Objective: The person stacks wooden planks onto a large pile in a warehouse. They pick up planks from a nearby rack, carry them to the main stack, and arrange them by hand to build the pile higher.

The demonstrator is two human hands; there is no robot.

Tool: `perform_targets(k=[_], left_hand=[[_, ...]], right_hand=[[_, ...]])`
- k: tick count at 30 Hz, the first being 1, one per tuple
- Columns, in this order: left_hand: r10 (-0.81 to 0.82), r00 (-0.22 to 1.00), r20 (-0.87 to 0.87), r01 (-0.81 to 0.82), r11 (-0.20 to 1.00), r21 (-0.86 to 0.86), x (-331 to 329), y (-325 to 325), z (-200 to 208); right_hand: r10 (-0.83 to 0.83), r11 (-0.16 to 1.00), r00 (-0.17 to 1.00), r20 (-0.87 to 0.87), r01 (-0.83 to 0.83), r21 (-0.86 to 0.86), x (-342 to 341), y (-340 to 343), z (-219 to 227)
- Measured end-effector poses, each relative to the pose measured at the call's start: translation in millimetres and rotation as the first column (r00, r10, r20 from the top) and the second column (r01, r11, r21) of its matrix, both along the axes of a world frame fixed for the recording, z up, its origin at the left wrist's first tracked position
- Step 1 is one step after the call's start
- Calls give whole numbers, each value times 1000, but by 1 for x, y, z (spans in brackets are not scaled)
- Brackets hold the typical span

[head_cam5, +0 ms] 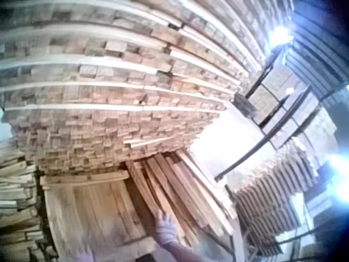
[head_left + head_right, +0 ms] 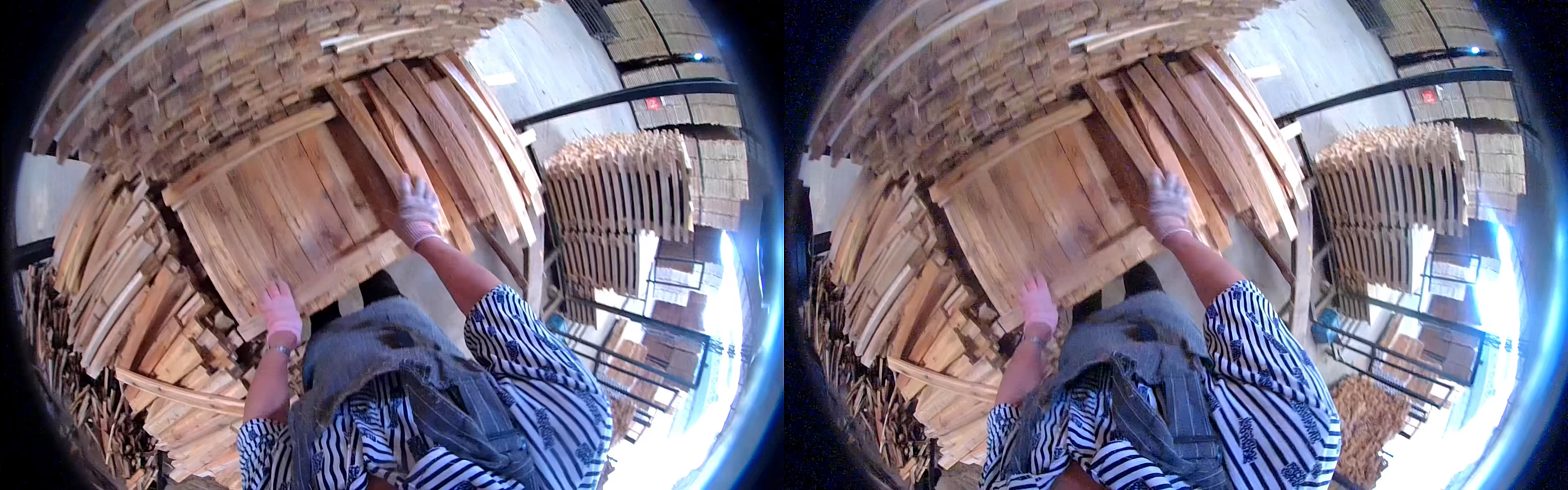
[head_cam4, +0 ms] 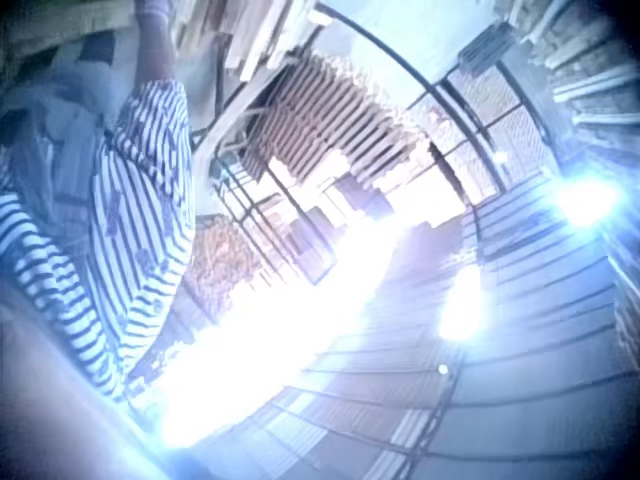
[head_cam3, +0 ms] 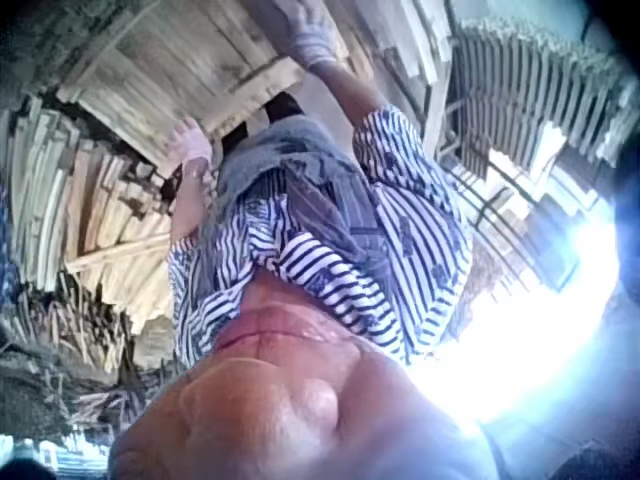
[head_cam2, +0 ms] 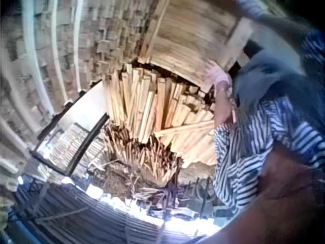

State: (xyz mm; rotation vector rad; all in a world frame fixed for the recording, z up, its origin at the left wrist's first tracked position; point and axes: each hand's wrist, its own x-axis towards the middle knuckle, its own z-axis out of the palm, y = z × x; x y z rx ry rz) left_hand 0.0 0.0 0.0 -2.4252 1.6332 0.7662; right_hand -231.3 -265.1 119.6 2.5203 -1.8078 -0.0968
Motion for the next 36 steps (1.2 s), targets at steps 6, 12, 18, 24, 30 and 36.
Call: perform_targets(k=[6, 12, 18, 24, 30, 36], left_hand=[[-52, 998, -30, 59, 953, 298, 23, 27, 93], [250, 567, -785, -260, 958, 117, -48, -128, 90], [565, -43, -824, -726, 549, 414, -136, -301, 48], [622, 45, -782, -815, 475, 331, -177, -319, 37], [613, 14, -790, -877, 387, 284, -176, -262, 98], [656, 242, -715, -883, 454, 117, -67, -199, 93]], right_hand=[[164, 972, 982, 97, -144, -184, -19, 20, -60], [141, 975, 977, 159, -165, 148, -68, 8, -34], [-31, 990, 979, 203, 3, 139, -113, -68, 42], [-221, 965, 975, -38, 224, 137, -143, -93, 5], [2, 991, 1000, -9, 0, 133, -154, -74, -16], [-136, 941, 989, 66, 108, 321, -139, -103, 37]])
